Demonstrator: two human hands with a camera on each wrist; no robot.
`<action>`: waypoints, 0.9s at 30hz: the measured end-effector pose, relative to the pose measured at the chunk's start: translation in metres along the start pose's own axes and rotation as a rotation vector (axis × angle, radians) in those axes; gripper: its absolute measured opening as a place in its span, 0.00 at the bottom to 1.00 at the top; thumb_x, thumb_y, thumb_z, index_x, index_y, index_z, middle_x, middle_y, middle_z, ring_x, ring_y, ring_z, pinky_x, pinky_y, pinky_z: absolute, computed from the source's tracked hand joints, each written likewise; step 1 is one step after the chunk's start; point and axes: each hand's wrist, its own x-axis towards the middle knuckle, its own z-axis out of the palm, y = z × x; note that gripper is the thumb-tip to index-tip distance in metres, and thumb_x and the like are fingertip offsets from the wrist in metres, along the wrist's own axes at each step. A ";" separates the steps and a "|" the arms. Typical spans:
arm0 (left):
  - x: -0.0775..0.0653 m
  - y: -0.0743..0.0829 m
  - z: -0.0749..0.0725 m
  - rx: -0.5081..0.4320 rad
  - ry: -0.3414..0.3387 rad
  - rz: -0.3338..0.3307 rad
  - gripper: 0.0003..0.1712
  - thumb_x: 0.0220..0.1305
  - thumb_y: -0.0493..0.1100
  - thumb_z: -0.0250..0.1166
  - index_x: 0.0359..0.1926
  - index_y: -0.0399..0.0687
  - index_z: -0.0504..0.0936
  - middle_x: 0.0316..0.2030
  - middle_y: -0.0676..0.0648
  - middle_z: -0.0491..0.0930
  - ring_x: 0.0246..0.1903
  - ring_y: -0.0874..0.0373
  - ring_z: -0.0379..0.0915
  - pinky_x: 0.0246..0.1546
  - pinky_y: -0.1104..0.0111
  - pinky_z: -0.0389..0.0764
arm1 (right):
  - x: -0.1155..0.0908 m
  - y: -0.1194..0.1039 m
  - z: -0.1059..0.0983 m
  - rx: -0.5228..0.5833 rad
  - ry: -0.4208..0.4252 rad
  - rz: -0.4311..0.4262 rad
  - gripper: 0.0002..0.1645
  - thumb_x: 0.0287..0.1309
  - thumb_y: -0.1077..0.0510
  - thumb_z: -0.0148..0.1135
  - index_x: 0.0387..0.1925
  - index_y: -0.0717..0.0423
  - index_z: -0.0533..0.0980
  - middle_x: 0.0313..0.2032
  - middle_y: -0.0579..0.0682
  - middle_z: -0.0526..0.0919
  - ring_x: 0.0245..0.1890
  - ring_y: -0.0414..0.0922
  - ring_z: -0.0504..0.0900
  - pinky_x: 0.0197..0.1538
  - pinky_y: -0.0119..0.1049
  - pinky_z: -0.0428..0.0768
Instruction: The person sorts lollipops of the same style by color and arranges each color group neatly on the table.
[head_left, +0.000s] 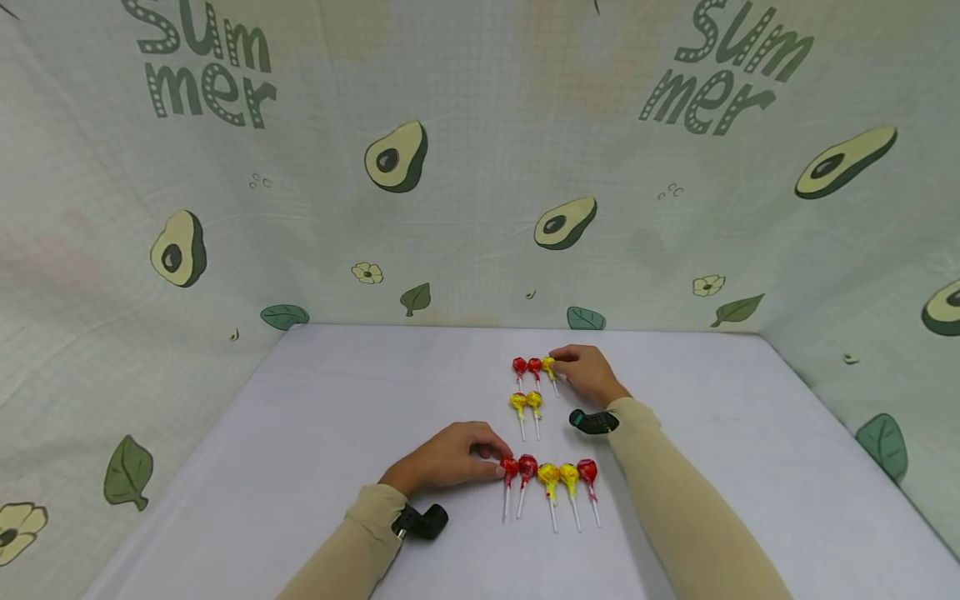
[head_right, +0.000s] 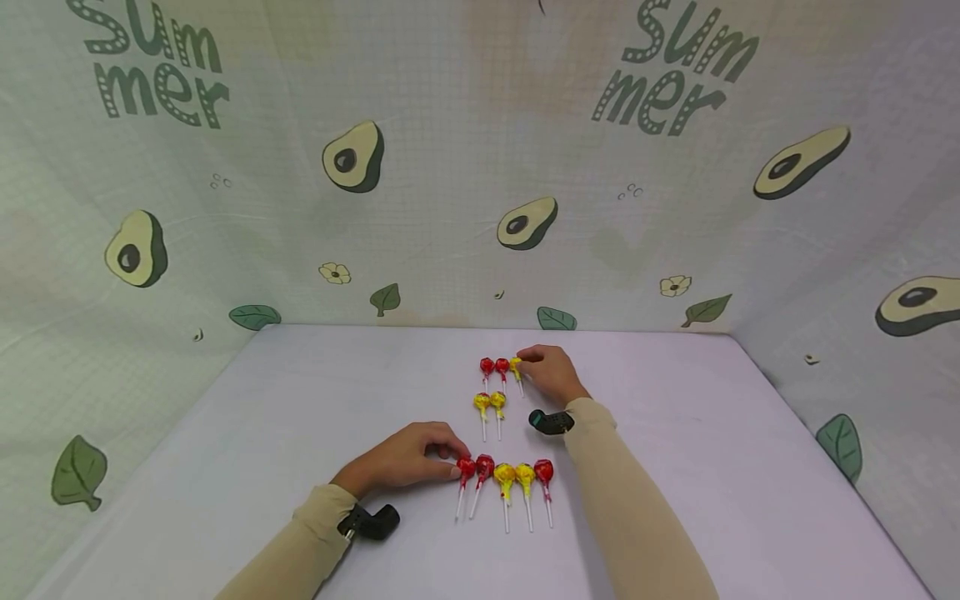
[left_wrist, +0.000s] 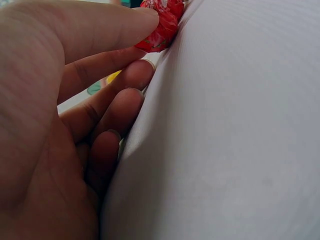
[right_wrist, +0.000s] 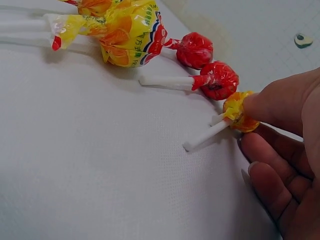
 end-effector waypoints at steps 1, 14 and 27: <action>0.000 0.000 0.000 0.000 0.000 0.002 0.10 0.64 0.51 0.70 0.46 0.64 0.87 0.39 0.66 0.79 0.41 0.67 0.73 0.45 0.70 0.75 | 0.000 0.000 0.000 -0.002 0.000 -0.004 0.19 0.68 0.51 0.61 0.57 0.52 0.81 0.56 0.53 0.81 0.50 0.51 0.77 0.56 0.47 0.76; 0.000 -0.001 0.000 -0.010 0.002 0.003 0.10 0.64 0.51 0.70 0.46 0.65 0.87 0.39 0.66 0.79 0.41 0.66 0.72 0.45 0.70 0.75 | -0.005 0.001 -0.001 0.035 0.008 -0.021 0.22 0.68 0.52 0.61 0.59 0.55 0.78 0.57 0.55 0.80 0.52 0.51 0.77 0.57 0.47 0.76; 0.000 -0.002 0.001 0.006 0.006 0.008 0.10 0.64 0.51 0.70 0.46 0.65 0.87 0.39 0.66 0.78 0.41 0.66 0.72 0.44 0.71 0.75 | -0.004 0.002 0.001 0.027 0.013 -0.024 0.20 0.68 0.53 0.60 0.58 0.55 0.79 0.56 0.55 0.81 0.51 0.52 0.77 0.56 0.47 0.76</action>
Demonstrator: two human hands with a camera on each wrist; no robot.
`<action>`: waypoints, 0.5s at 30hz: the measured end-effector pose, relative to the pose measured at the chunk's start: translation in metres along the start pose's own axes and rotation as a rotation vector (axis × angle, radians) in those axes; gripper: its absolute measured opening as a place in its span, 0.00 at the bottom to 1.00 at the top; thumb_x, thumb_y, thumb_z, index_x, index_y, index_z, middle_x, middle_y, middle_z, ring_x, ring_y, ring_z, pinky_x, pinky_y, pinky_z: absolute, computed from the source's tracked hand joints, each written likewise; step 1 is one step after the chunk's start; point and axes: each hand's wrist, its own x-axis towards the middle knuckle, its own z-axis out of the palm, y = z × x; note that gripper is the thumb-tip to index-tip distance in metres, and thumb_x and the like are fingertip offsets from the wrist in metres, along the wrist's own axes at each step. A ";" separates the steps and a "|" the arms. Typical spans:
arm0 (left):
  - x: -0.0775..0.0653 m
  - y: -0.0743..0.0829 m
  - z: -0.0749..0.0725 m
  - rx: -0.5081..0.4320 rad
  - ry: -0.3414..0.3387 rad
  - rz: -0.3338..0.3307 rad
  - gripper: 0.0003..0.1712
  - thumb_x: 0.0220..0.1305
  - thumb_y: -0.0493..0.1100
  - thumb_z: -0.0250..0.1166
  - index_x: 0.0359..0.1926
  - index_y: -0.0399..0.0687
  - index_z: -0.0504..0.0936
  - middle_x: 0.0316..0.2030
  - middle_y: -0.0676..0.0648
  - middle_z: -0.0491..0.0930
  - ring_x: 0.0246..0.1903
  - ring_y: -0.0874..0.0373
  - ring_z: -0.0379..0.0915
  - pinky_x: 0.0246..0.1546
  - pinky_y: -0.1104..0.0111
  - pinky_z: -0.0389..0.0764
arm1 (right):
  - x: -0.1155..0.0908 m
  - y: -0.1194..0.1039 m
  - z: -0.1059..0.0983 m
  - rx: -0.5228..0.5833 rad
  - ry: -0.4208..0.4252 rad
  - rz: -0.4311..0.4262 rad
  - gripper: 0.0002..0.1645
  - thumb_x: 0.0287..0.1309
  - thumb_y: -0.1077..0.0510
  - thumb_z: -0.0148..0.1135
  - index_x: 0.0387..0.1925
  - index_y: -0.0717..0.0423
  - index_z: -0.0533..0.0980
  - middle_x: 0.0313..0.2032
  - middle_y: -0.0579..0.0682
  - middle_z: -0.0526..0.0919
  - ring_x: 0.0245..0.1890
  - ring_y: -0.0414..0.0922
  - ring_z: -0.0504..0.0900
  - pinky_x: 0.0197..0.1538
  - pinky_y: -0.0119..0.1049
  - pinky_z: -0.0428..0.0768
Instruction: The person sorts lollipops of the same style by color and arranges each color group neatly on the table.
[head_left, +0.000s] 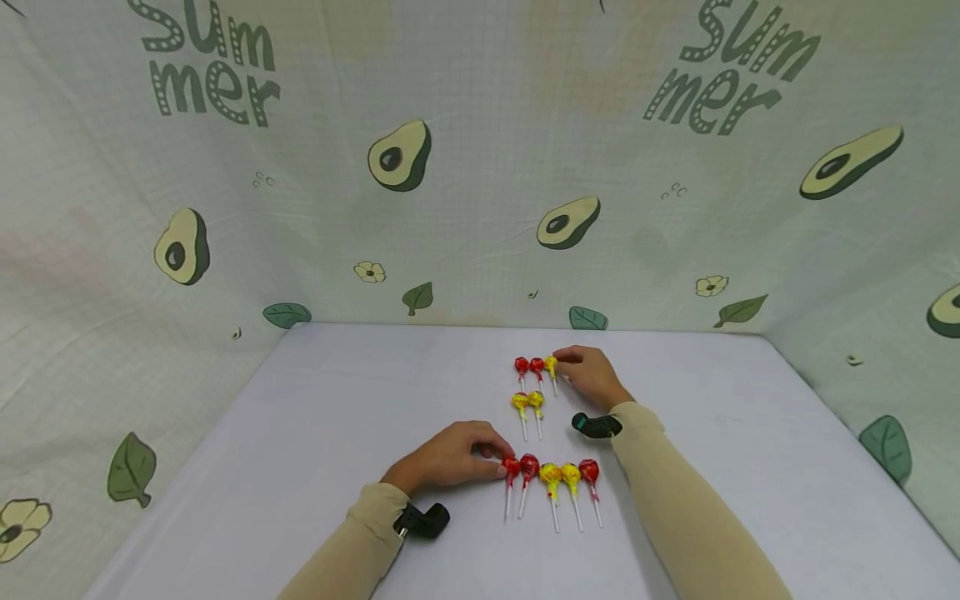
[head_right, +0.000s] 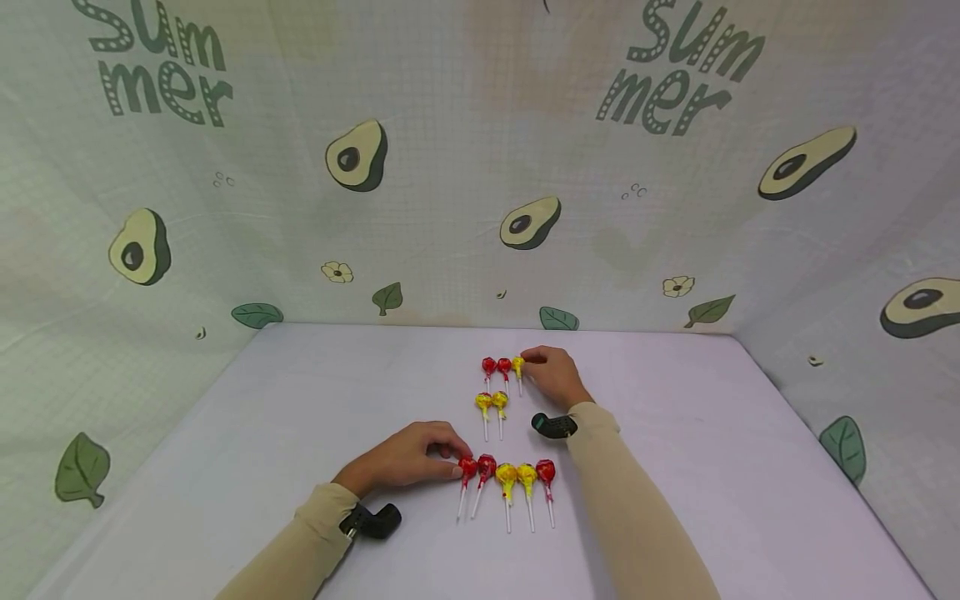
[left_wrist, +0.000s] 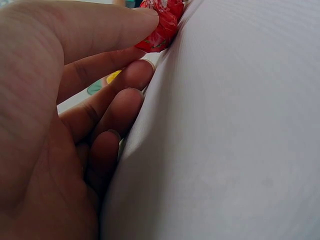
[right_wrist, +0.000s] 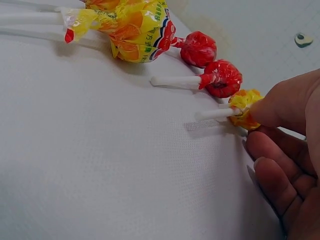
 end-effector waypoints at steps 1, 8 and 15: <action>0.000 0.000 0.000 0.001 -0.001 -0.002 0.10 0.64 0.51 0.70 0.46 0.65 0.87 0.39 0.66 0.78 0.41 0.66 0.72 0.44 0.71 0.75 | 0.000 0.000 0.000 0.002 0.000 0.001 0.20 0.68 0.53 0.60 0.58 0.55 0.79 0.56 0.55 0.81 0.51 0.52 0.77 0.56 0.47 0.76; 0.000 -0.001 0.000 0.002 0.000 -0.012 0.09 0.64 0.51 0.70 0.46 0.66 0.87 0.39 0.66 0.78 0.41 0.66 0.72 0.44 0.70 0.75 | -0.001 0.001 0.000 0.028 0.007 0.015 0.21 0.69 0.52 0.58 0.58 0.55 0.79 0.56 0.55 0.80 0.49 0.52 0.78 0.55 0.46 0.77; -0.001 0.001 -0.001 -0.014 -0.001 -0.010 0.08 0.63 0.51 0.71 0.44 0.67 0.86 0.39 0.65 0.79 0.41 0.65 0.72 0.44 0.70 0.74 | -0.003 0.003 -0.002 0.103 0.053 0.046 0.23 0.72 0.51 0.55 0.61 0.59 0.75 0.54 0.57 0.79 0.45 0.51 0.79 0.52 0.42 0.78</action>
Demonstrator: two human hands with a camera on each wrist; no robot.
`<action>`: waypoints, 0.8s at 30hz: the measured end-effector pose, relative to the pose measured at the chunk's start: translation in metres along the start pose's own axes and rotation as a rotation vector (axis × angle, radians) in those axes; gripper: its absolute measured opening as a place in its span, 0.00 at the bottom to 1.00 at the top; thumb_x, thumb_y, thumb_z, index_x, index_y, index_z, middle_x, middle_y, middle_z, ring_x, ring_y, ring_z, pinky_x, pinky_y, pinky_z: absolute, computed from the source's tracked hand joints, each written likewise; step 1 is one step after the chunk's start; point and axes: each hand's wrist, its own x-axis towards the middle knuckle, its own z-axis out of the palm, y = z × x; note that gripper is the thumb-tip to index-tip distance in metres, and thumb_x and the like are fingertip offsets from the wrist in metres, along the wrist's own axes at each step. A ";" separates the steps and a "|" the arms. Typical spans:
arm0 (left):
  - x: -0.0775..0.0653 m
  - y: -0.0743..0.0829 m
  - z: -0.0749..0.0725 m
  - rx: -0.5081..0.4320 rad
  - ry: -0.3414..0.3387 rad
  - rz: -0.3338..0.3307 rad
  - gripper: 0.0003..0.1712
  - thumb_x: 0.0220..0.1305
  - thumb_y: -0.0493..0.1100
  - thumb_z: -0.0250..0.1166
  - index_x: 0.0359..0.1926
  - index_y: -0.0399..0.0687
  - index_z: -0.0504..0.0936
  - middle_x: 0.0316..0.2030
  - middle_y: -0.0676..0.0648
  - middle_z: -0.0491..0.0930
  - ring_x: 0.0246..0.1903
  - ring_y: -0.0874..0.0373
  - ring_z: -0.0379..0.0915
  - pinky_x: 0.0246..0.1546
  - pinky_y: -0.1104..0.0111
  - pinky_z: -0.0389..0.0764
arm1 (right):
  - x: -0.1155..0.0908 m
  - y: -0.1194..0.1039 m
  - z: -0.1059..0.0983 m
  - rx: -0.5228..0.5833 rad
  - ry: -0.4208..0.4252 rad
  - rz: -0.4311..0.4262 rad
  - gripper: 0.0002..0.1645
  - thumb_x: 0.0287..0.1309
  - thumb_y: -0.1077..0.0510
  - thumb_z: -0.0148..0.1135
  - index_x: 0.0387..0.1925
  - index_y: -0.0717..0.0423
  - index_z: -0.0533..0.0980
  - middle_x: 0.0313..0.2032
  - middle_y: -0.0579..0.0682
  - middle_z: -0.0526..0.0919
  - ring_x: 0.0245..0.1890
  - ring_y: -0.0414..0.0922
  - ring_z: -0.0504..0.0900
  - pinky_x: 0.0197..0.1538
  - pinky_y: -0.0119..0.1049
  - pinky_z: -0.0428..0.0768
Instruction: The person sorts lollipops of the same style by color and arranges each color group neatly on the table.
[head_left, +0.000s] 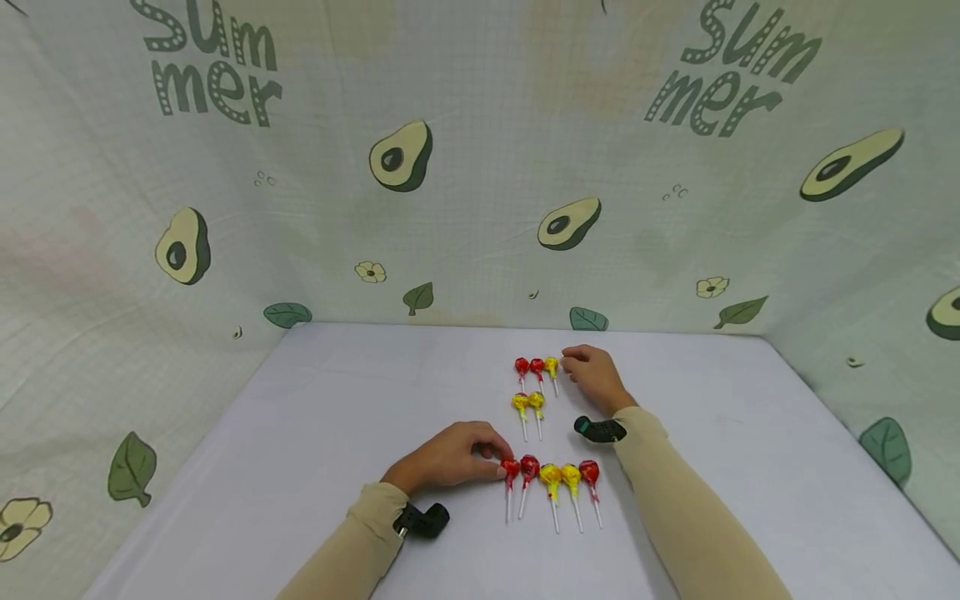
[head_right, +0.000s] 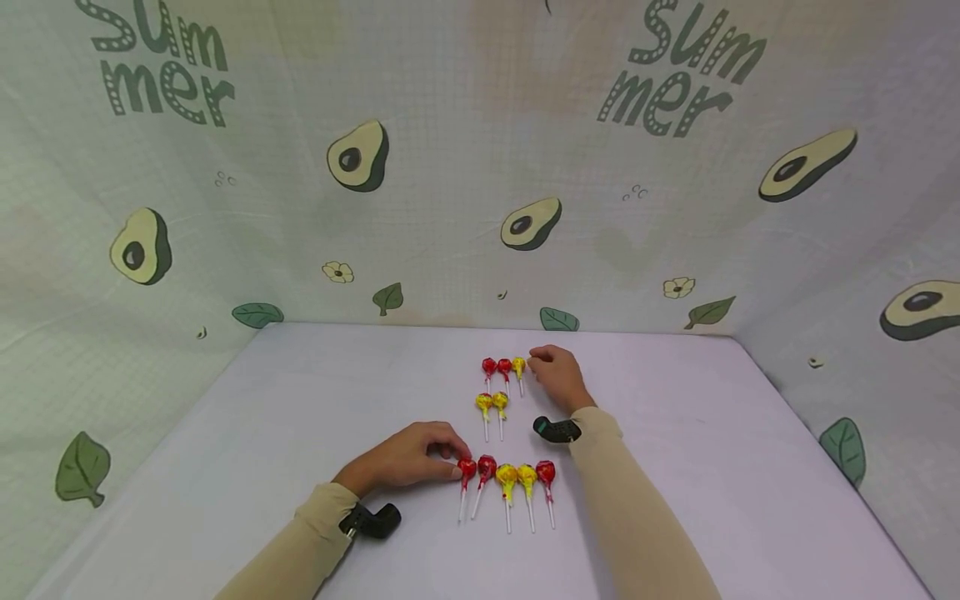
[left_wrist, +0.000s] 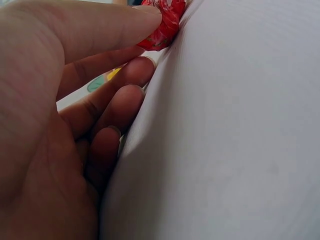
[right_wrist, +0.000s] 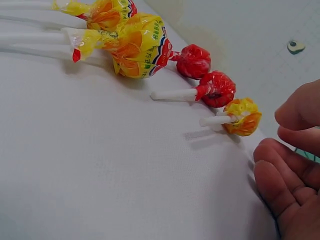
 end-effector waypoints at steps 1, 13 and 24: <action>0.000 0.000 0.000 -0.005 0.000 0.003 0.08 0.63 0.51 0.71 0.44 0.67 0.86 0.39 0.65 0.79 0.41 0.65 0.72 0.44 0.70 0.74 | -0.002 0.001 -0.001 0.022 0.006 0.011 0.23 0.72 0.51 0.55 0.61 0.59 0.75 0.54 0.57 0.80 0.45 0.51 0.79 0.52 0.41 0.78; -0.003 0.000 -0.002 -0.052 -0.001 -0.009 0.08 0.62 0.52 0.71 0.43 0.68 0.85 0.39 0.64 0.79 0.42 0.63 0.72 0.45 0.68 0.74 | -0.032 0.005 -0.017 0.143 -0.028 0.068 0.25 0.73 0.45 0.55 0.61 0.58 0.75 0.52 0.56 0.81 0.49 0.51 0.79 0.51 0.35 0.80; -0.002 -0.004 -0.002 -0.110 0.005 -0.021 0.09 0.62 0.53 0.70 0.43 0.68 0.84 0.38 0.61 0.80 0.41 0.62 0.73 0.43 0.67 0.74 | -0.059 0.007 -0.024 0.196 -0.031 0.027 0.26 0.74 0.49 0.53 0.63 0.62 0.72 0.54 0.59 0.81 0.51 0.52 0.80 0.48 0.34 0.82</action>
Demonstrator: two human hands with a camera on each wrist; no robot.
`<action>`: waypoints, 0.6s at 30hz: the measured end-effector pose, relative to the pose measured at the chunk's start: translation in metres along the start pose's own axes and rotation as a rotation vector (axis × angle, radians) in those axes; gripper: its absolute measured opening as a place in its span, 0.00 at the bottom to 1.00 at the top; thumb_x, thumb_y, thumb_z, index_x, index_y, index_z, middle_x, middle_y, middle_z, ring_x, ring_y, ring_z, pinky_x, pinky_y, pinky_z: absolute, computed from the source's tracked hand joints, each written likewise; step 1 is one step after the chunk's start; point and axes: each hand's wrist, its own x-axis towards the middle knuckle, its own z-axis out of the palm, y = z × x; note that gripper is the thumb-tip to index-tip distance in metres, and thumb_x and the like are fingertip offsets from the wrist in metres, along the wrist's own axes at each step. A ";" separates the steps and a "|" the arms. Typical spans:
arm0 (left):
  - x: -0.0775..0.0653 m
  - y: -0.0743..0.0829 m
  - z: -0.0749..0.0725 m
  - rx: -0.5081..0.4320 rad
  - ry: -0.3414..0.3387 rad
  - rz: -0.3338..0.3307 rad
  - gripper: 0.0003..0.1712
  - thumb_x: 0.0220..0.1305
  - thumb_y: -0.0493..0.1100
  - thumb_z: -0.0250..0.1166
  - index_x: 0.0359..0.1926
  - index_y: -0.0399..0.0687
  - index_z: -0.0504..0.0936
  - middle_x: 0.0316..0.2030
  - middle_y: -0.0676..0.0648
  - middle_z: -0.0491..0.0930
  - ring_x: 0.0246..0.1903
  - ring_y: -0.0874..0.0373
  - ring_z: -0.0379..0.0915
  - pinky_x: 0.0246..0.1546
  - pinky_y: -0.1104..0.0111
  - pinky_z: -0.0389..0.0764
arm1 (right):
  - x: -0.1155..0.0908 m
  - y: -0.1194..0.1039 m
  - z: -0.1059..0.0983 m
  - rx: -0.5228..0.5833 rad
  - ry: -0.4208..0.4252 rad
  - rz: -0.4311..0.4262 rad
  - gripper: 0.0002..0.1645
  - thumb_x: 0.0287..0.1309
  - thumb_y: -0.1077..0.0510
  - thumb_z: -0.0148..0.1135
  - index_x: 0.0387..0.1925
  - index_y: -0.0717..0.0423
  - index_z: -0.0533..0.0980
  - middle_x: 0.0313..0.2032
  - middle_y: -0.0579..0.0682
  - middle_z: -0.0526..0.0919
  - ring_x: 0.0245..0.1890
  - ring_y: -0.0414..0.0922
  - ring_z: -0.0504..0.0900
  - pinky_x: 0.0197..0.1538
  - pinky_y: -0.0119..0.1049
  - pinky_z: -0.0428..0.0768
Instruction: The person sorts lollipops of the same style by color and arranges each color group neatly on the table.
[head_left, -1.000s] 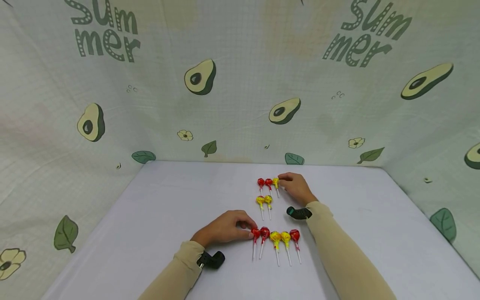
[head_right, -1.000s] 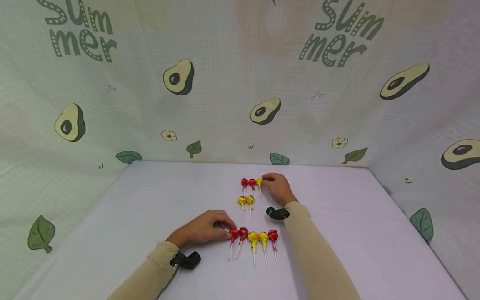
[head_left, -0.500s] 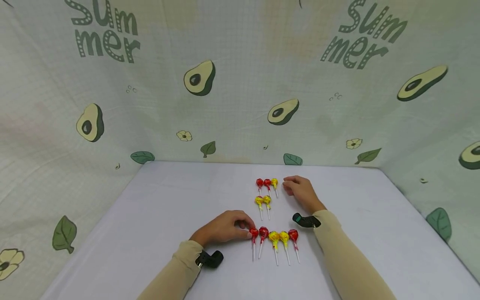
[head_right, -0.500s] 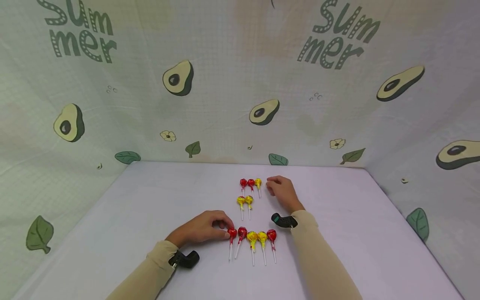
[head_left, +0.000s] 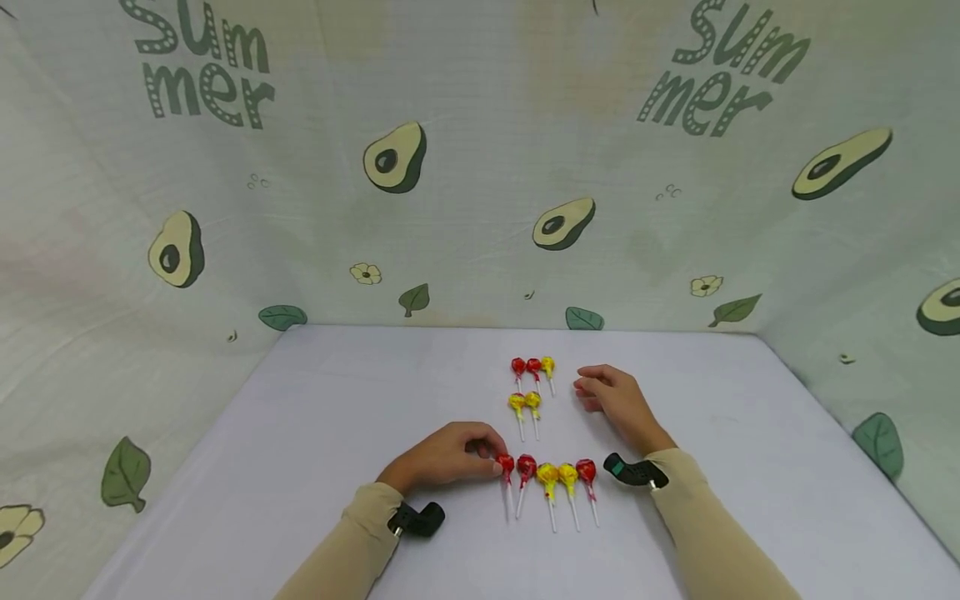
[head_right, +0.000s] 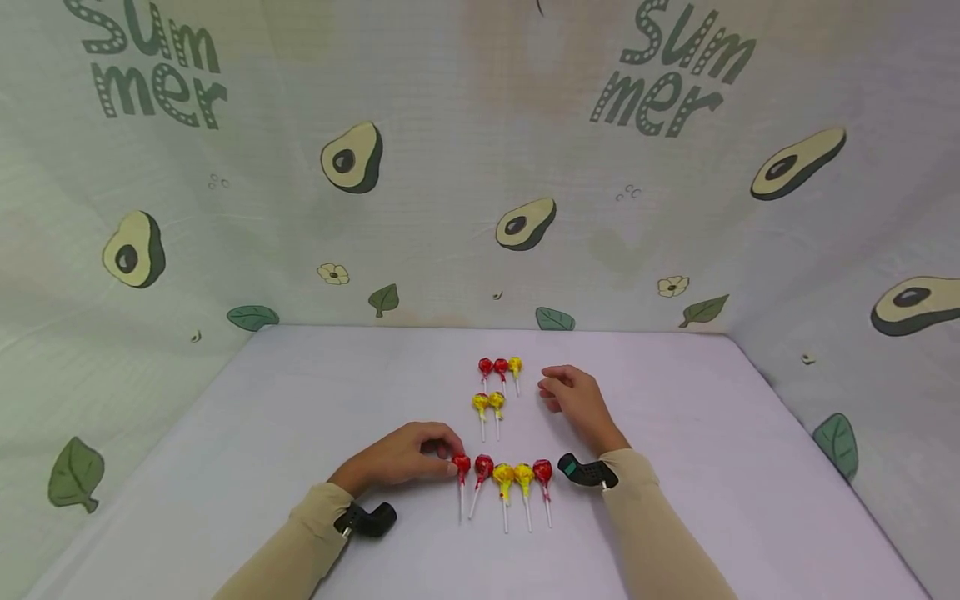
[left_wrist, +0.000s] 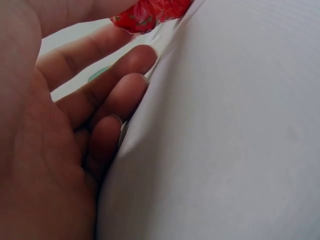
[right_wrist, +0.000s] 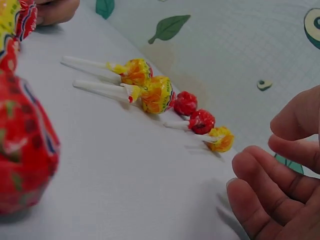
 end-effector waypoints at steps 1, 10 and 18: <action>0.000 -0.001 0.000 -0.003 0.001 0.000 0.08 0.62 0.53 0.70 0.43 0.69 0.84 0.38 0.61 0.80 0.41 0.62 0.73 0.43 0.67 0.74 | -0.003 0.000 0.000 0.000 0.004 -0.001 0.26 0.74 0.49 0.54 0.63 0.62 0.72 0.54 0.59 0.81 0.51 0.52 0.80 0.48 0.35 0.82; 0.001 -0.004 0.001 -0.069 0.037 -0.026 0.07 0.63 0.51 0.70 0.43 0.66 0.83 0.38 0.60 0.82 0.40 0.61 0.77 0.45 0.67 0.76 | -0.037 0.002 -0.004 -0.066 -0.049 -0.028 0.24 0.73 0.49 0.55 0.59 0.62 0.75 0.50 0.57 0.82 0.45 0.51 0.80 0.46 0.34 0.81; 0.000 -0.003 0.002 -0.109 0.062 -0.040 0.07 0.64 0.50 0.69 0.43 0.63 0.82 0.38 0.60 0.84 0.41 0.61 0.79 0.46 0.65 0.77 | -0.056 0.009 -0.008 -0.095 -0.052 -0.031 0.19 0.72 0.53 0.57 0.54 0.62 0.78 0.45 0.55 0.83 0.41 0.49 0.81 0.44 0.33 0.81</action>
